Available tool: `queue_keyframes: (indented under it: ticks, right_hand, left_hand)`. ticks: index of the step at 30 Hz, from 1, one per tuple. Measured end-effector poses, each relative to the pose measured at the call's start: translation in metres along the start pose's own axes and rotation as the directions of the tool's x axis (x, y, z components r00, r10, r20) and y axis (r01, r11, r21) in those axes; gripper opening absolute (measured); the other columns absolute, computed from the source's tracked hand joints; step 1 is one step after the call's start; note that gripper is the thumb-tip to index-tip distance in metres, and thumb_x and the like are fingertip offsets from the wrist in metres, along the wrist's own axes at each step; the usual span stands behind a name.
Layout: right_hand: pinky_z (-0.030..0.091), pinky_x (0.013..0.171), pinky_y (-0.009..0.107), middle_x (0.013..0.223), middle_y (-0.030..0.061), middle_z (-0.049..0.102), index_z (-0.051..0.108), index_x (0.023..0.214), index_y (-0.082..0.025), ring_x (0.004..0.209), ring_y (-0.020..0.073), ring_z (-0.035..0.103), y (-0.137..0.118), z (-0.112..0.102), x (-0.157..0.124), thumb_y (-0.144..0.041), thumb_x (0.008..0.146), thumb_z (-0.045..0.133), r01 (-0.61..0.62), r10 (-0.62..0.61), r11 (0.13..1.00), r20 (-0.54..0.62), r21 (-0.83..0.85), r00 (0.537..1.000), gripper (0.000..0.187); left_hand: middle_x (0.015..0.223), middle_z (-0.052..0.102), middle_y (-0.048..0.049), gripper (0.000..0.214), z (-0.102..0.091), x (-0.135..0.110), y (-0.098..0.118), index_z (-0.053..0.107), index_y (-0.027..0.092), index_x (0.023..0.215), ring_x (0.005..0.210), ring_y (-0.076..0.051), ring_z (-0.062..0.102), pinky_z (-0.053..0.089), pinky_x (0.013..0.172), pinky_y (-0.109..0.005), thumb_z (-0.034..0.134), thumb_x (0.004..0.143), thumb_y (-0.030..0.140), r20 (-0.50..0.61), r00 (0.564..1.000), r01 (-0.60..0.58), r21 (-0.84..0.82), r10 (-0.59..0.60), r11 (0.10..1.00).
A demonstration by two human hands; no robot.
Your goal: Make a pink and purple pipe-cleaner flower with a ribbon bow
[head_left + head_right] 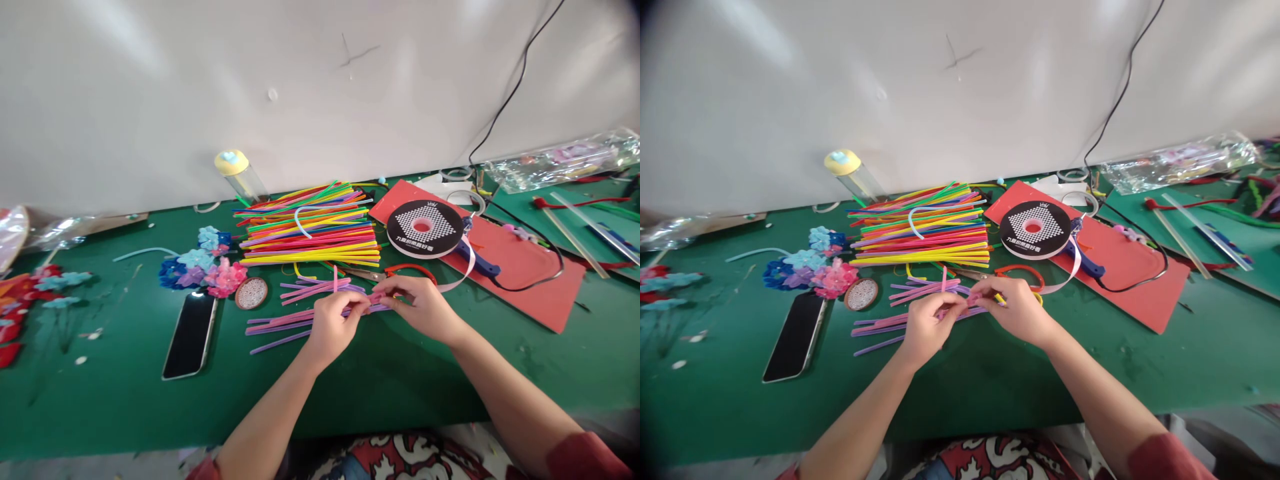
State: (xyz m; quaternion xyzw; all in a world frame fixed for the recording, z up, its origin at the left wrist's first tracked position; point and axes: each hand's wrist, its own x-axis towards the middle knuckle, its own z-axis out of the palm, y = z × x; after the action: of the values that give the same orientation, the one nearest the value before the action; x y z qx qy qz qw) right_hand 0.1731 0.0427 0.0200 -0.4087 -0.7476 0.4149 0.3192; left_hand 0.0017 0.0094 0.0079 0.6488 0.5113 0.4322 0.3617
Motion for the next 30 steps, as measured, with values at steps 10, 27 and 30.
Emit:
queue_keyframes:
  ticks: [10, 27, 30]
  right_hand:
    - [0.047, 0.058, 0.022, 0.07, 0.0018, 0.065, 0.062, 0.073, -0.017, 0.065, 0.012, 0.059, -0.0051, 0.0028, -0.0006, -0.008, 0.077, 0.054, 0.073, -0.078, 0.991, -0.047, -0.113, 0.996, 0.012]
    - [0.05, 0.065, 0.031, 0.074, 0.0048, 0.062, 0.059, 0.085, -0.02, 0.072, 0.0146, 0.057, 0.0005, 0.0047, -0.0012, -0.004, 0.083, 0.041, 0.591, -0.603, 0.793, -0.051, -0.145, 0.796, 0.024]
    - [0.05, 0.071, 0.032, 0.084, 0.0069, 0.062, 0.056, 0.092, -0.018, 0.08, 0.0163, 0.058, -0.0029, 0.0036, -0.0022, -0.007, 0.081, 0.045, 0.447, -0.462, 0.878, -0.059, -0.171, 0.885, 0.019]
  left_hand:
    - [0.06, 0.065, -0.0024, 0.012, 0.0047, -0.002, 0.0019, 0.057, 0.016, 0.068, 0.057, -0.016, 0.065, 0.053, 0.058, -0.027, 0.053, 0.077, 0.021, 0.016, 0.987, 0.161, -0.081, -0.16, 0.984]
    - [0.052, 0.058, 0.0007, 0.032, 0.0012, 0.0041, 0.0043, 0.054, 0.013, 0.064, 0.04, -0.009, 0.055, 0.044, 0.042, -0.021, 0.074, 0.058, 0.037, 0.592, 0.684, 0.729, -0.533, -0.426, 0.43]
    - [0.056, 0.058, 0.0001, 0.025, 0.0015, 0.0034, 0.0049, 0.054, 0.014, 0.066, 0.047, -0.012, 0.058, 0.048, 0.049, -0.025, 0.064, 0.07, 0.037, 0.372, 0.841, 0.533, -0.454, -0.392, 0.714]
